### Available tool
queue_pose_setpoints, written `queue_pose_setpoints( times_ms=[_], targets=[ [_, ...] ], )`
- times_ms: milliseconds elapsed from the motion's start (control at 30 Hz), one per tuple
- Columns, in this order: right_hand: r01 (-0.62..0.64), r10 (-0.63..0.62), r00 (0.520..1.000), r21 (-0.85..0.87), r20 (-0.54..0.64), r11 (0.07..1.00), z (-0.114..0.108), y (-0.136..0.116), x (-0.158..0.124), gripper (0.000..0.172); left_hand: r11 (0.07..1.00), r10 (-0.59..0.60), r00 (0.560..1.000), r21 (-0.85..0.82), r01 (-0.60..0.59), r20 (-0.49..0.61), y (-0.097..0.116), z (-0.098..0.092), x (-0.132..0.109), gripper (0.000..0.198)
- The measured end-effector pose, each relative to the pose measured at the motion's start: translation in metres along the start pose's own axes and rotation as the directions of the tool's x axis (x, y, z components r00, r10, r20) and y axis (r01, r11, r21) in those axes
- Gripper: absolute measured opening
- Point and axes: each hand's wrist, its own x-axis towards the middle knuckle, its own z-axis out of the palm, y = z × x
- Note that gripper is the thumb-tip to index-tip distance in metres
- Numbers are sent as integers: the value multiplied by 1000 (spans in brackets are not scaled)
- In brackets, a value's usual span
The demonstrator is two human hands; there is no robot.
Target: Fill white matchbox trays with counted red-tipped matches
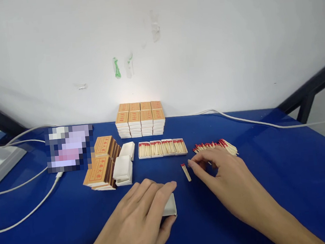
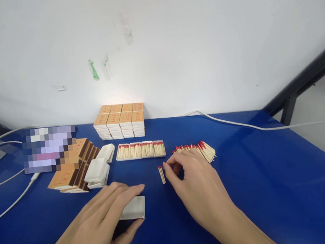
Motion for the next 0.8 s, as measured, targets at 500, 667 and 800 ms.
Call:
queue_pose_setpoints(
  times_ms=[500, 667, 800],
  targets=[
    [121, -264, 936, -492, -232, 862, 5, 24, 3, 17, 1000, 0, 1000, 9, 0, -10, -1, -1, 1, 33],
    [140, -280, 933, -492, -224, 859, 5, 24, 3, 17, 1000, 1, 1000, 16, -1, -10, -1, -2, 0, 32],
    [115, -239, 948, -471, -211, 874, 5, 23, 3, 18, 1000, -1, 1000, 6, 1, -18, 0, -1, 1, 32]
  ],
)
